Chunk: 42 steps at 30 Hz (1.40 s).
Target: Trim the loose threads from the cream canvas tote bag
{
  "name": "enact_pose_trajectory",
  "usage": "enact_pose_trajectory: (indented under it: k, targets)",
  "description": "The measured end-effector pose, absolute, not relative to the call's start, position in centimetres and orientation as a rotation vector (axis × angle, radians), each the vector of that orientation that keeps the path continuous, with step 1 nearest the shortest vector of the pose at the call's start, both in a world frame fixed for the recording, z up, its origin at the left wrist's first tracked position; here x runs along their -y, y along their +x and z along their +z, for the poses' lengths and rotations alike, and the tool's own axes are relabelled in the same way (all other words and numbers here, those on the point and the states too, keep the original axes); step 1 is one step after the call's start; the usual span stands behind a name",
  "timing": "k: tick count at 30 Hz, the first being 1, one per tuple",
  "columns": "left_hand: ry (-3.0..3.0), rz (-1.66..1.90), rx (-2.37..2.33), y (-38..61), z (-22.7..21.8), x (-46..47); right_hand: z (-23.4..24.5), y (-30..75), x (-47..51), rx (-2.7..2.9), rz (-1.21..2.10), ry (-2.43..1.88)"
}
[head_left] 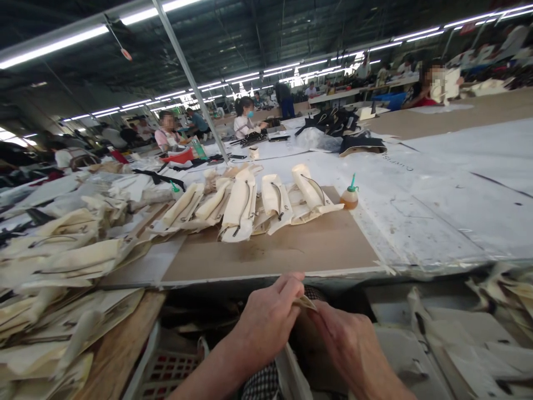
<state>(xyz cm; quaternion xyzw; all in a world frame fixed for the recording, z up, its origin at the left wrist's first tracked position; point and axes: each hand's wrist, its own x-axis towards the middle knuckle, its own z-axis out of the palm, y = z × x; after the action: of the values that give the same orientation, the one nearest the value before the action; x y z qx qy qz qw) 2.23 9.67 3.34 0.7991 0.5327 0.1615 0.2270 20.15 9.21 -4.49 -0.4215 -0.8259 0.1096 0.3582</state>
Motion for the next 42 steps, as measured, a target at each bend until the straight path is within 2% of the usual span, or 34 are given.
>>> enact_pose_trajectory:
  k: [11,21,27,38,42]
  targets:
    - [2.596,0.231,-1.313,1.7,3.7,-10.4,-4.4,20.2,-9.1,2.130,0.284,-1.069]
    - [2.647,0.291,-1.239,1.7,3.5,-10.9,-4.3,20.2,-9.0,2.121,0.241,-1.092]
    - [2.726,0.380,-1.130,1.8,3.3,-11.1,-4.8,20.1,-8.9,2.069,0.101,-1.070]
    - [2.921,0.454,-0.991,1.7,2.0,-12.4,-4.4,20.4,-9.9,2.144,0.182,-1.066]
    - [2.823,0.445,-1.041,1.6,2.1,-12.5,-4.4,20.6,-10.3,2.183,0.294,-1.014]
